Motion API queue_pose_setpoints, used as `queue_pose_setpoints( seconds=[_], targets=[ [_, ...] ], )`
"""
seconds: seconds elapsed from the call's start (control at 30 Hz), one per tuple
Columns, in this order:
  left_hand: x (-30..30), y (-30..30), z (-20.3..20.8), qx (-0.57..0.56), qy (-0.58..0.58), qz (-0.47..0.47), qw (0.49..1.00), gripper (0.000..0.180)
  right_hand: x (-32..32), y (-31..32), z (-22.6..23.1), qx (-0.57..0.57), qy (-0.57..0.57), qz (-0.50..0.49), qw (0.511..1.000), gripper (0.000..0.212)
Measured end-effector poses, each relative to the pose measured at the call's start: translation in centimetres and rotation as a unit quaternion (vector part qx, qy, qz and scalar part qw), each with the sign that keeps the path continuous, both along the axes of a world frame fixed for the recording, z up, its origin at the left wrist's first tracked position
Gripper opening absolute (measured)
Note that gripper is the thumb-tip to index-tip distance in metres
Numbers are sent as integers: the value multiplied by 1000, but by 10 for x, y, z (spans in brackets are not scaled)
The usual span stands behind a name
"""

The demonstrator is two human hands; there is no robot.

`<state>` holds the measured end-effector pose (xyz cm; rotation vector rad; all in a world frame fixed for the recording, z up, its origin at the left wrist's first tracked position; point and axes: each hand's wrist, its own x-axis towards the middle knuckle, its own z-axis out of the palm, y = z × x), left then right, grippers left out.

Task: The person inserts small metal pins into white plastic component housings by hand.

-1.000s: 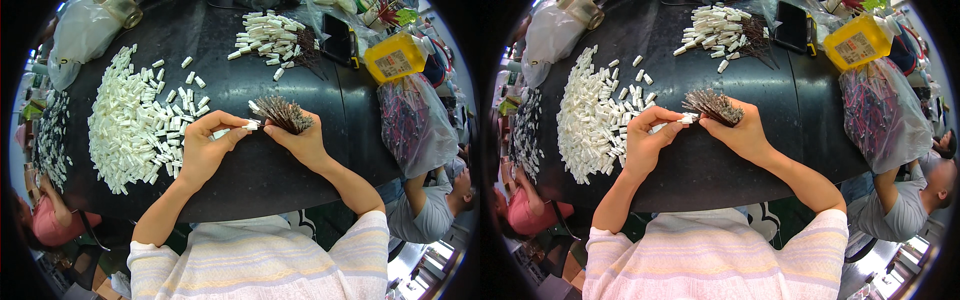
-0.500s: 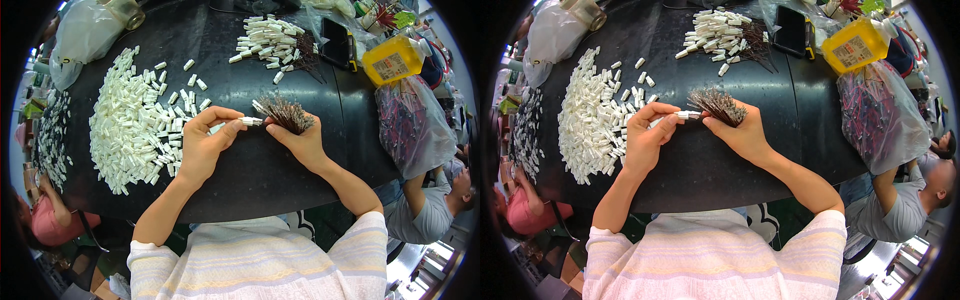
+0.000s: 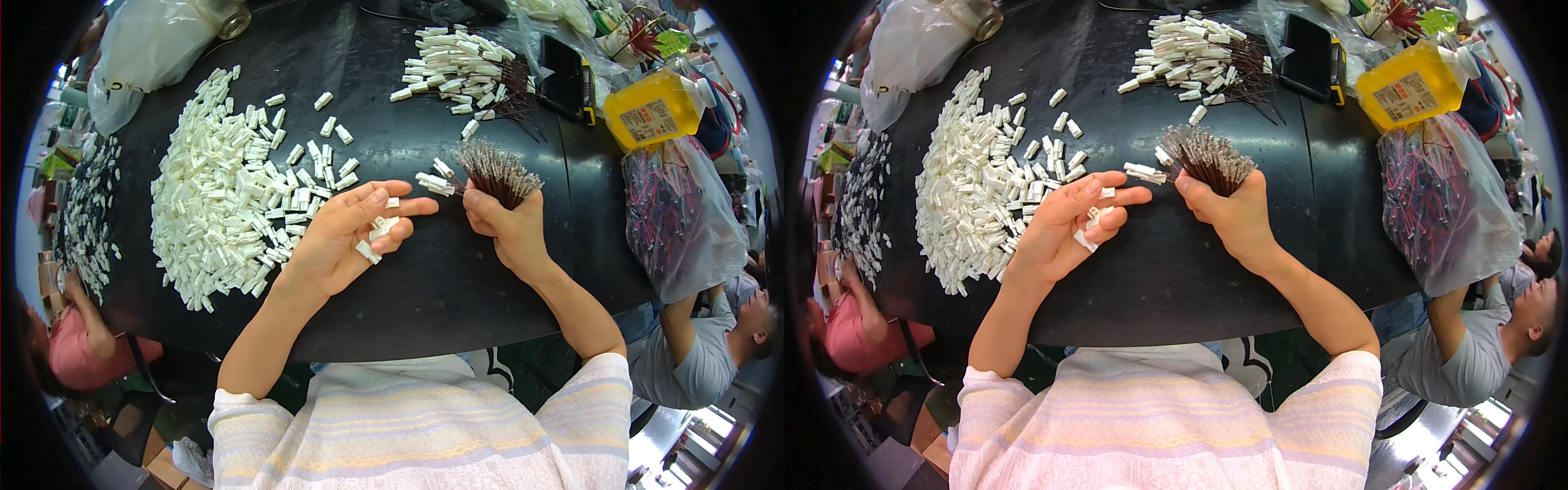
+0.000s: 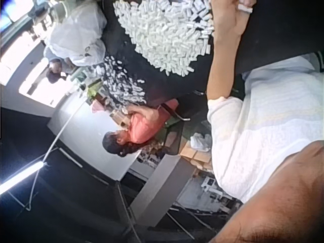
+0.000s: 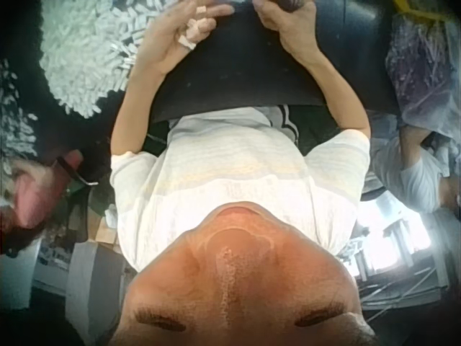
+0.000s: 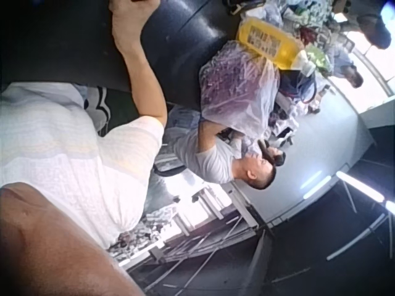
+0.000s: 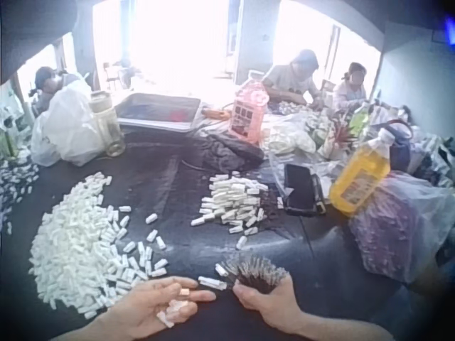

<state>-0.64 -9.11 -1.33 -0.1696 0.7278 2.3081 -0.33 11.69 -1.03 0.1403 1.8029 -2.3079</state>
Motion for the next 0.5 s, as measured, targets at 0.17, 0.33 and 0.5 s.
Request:
queue_pose_setpoints(
  seconds=[0.17, 0.33, 0.5],
  targets=[
    [5, 4, 3, -87, 55, -8, 995, 21, -2, 0, 1, 0, -4, 24, 1000, 7],
    [4, 5, 3, -126, 70, -10, 989, 22, -7, 7, 4, -55, -25, 41, 997, 9],
    [5, 11, 6, -138, 93, 27, 986, 24, -8, 3, 10, -93, -39, 40, 994, 10]
  ],
)
